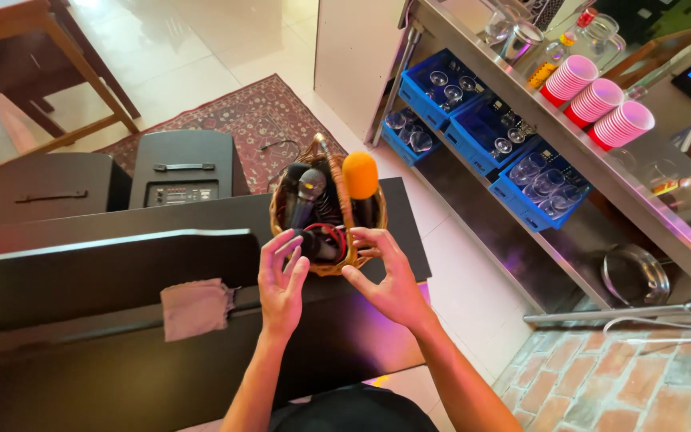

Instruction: Cleaning several handheld microphones by wiping them with a small cloth and then placing them into a storage basket.

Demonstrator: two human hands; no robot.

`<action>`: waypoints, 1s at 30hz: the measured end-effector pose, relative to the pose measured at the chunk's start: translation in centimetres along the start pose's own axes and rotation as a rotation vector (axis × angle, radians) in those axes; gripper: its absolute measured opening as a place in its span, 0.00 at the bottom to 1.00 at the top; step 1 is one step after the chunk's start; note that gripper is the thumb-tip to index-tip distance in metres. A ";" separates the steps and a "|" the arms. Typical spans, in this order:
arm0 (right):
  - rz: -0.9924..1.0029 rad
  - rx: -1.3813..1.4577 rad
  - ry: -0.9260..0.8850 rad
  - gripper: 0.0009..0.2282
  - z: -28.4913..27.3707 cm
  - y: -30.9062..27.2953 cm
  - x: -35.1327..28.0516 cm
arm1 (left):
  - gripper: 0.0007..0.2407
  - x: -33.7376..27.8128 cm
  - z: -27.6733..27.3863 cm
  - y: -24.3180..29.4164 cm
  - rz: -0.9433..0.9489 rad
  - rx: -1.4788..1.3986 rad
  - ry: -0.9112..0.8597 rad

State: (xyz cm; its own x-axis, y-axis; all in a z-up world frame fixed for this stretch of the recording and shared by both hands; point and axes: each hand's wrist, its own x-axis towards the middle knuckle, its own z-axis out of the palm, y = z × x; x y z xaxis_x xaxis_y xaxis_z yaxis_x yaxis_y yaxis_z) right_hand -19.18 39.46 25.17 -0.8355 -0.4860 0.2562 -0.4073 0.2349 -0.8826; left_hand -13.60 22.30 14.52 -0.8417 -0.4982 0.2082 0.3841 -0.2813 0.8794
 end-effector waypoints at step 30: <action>0.141 0.052 -0.063 0.21 19.9 -5.0 -12.1 | 0.16 -15.2 -21.5 11.5 -0.171 0.270 0.143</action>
State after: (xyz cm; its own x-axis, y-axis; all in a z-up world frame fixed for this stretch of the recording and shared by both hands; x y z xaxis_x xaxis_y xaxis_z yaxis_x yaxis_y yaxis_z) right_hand 0.31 27.43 18.59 -0.8576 -0.5037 0.1041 -0.2662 0.2615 -0.9278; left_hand 11.71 9.01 12.23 -0.8159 -0.5782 0.0028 0.1117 -0.1529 0.9819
